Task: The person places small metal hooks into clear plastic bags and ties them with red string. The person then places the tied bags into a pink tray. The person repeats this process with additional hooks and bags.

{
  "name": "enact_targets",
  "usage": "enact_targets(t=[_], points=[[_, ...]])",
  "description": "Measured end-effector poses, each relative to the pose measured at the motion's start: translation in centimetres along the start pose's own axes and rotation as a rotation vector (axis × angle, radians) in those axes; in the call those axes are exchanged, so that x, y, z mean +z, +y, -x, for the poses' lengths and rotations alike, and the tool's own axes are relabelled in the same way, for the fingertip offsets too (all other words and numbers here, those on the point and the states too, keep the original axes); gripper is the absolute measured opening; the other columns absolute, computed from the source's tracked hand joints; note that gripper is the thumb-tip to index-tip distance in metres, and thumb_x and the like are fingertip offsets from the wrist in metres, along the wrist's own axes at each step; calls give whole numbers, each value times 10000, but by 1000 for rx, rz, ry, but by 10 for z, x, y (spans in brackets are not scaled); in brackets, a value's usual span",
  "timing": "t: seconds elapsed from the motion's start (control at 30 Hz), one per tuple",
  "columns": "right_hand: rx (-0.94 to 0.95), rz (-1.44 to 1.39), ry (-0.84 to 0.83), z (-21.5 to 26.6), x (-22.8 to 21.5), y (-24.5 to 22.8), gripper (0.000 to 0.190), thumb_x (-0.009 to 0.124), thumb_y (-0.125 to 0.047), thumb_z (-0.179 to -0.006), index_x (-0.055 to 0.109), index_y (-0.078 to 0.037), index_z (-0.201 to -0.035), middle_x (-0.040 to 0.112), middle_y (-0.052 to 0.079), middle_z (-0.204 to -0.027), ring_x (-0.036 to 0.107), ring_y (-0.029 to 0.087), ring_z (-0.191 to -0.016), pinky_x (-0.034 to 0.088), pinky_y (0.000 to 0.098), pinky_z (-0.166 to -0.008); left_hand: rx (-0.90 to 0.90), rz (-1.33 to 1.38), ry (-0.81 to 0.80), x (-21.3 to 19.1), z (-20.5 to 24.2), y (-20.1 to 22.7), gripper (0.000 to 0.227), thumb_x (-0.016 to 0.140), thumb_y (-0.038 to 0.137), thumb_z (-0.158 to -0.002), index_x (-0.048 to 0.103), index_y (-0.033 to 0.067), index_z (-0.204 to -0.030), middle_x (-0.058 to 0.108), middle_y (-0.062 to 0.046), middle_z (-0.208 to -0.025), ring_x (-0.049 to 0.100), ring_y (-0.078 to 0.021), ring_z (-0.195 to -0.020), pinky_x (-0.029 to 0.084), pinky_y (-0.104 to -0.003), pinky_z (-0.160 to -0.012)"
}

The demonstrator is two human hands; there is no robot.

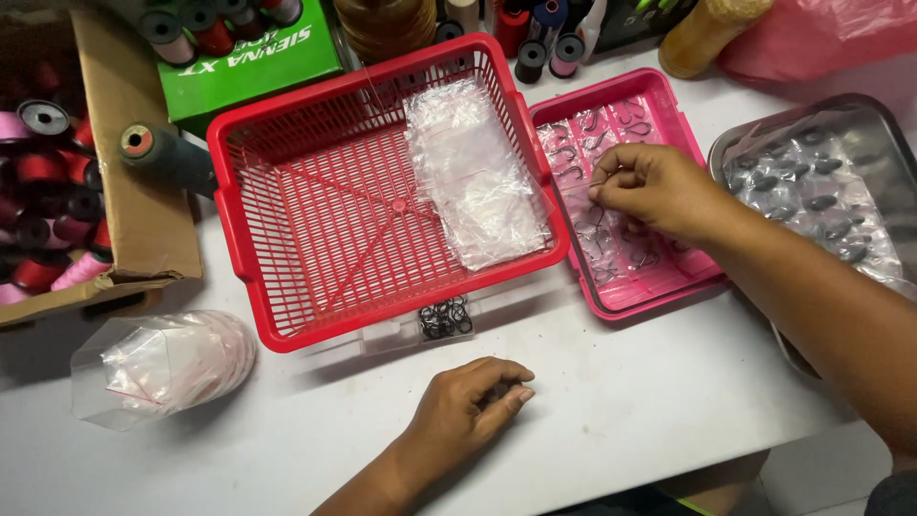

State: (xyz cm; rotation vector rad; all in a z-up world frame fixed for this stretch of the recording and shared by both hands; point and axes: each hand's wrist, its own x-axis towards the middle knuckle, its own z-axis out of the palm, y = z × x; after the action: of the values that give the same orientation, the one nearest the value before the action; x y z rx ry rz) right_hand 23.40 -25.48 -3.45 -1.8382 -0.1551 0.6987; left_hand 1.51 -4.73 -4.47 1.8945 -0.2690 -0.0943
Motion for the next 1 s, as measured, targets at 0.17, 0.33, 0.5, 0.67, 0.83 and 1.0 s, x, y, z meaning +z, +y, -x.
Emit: enact_targets(t=[0.17,0.33,0.5,0.67,0.83,1.0], points=[[-29,194,64,1,3,-1,86,626,-62,-824,572,-93,-765,558,3,-669,401,40,-464,263,181,-362,-8,-1,2,1,1,-2,161,595,198,-837,623,67,-927,640,-24,-798,531,-112,-565,444,-226,-546],[-145,348,95,-4,2,9,80,652,-73,-800,593,-102,-754,540,-22,-655,446,50,-565,336,194,-499,-15,-9,-6,0,0,1,153,594,195,-838,620,71,-925,641,-21,-807,526,-109,-558,441,-226,-546],[-180,464,129,-5,3,10,84,692,-117,-781,610,-103,-780,568,-11,-706,485,76,-625,386,216,-569,-3,-10,-1,1,0,0,152,599,192,-837,619,70,-925,641,-25,-806,534,-112,-560,448,-226,-548],[-185,556,139,-5,5,6,78,679,-134,-771,612,-107,-802,556,-5,-711,473,96,-624,376,240,-574,3,-21,6,0,0,1,142,603,186,-834,618,68,-912,638,-23,-787,530,-113,-555,439,-227,-536],[-188,592,147,-6,4,8,110,690,-144,-759,602,-108,-814,549,-7,-711,471,104,-634,373,252,-586,10,-10,8,0,1,1,145,603,181,-836,616,66,-923,629,-26,-785,517,-114,-553,434,-227,-537],[-202,615,148,-2,7,2,182,680,-134,-738,600,-101,-898,561,13,-757,496,127,-675,383,268,-618,6,-15,5,1,2,-2,153,606,194,-834,619,72,-926,644,-27,-820,529,-113,-557,448,-226,-543]])
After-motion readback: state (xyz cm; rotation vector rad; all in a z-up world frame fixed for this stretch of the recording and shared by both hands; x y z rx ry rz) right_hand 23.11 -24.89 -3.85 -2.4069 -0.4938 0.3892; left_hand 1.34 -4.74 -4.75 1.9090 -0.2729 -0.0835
